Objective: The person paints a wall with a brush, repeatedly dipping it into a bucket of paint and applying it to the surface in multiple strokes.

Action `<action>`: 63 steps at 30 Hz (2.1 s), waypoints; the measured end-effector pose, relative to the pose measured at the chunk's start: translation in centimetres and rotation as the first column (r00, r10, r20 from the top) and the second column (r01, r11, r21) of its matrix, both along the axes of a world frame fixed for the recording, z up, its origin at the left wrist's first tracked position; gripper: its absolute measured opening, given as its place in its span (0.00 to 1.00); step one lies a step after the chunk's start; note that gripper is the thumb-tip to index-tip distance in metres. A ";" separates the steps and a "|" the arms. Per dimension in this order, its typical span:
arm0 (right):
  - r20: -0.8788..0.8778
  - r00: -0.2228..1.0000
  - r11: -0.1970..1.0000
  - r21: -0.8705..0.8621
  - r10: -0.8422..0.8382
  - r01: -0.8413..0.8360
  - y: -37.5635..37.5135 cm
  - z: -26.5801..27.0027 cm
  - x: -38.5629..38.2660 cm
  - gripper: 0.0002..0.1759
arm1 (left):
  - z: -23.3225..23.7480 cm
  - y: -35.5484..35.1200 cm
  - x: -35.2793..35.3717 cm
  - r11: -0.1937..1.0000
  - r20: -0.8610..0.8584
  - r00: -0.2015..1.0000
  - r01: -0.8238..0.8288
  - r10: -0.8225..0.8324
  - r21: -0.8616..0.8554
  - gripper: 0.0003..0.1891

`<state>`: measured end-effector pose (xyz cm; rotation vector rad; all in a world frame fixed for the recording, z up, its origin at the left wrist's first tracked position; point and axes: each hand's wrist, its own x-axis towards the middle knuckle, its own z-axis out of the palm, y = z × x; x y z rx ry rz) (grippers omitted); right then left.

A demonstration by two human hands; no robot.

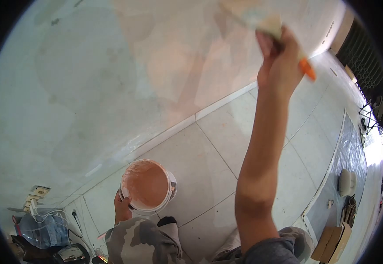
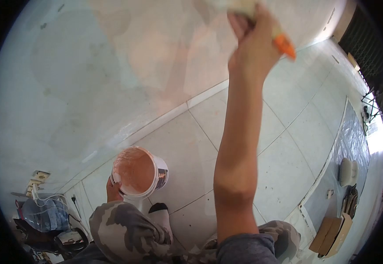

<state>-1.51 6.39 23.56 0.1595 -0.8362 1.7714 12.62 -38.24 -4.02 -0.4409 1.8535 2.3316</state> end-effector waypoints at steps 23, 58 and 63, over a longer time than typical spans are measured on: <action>0.149 0.988 0.995 -0.100 0.034 -0.019 -0.5 0.1 0.1 0.17 | -0.1 -0.6 -0.3 0.985 0.007 0.997 0.075 -0.075 -0.153 0.22; 0.754 0.654 0.955 -0.155 -0.051 0.253 9.5 -17.5 -5.9 0.11 | -1.8 -2.2 -0.8 0.973 0.009 0.996 0.087 -0.087 -0.215 0.26; 0.322 0.946 0.999 -0.021 -0.041 0.050 13.0 -3.7 -6.9 0.11 | -4.1 -6.0 -1.0 0.896 0.075 0.986 0.164 -0.146 -0.413 0.27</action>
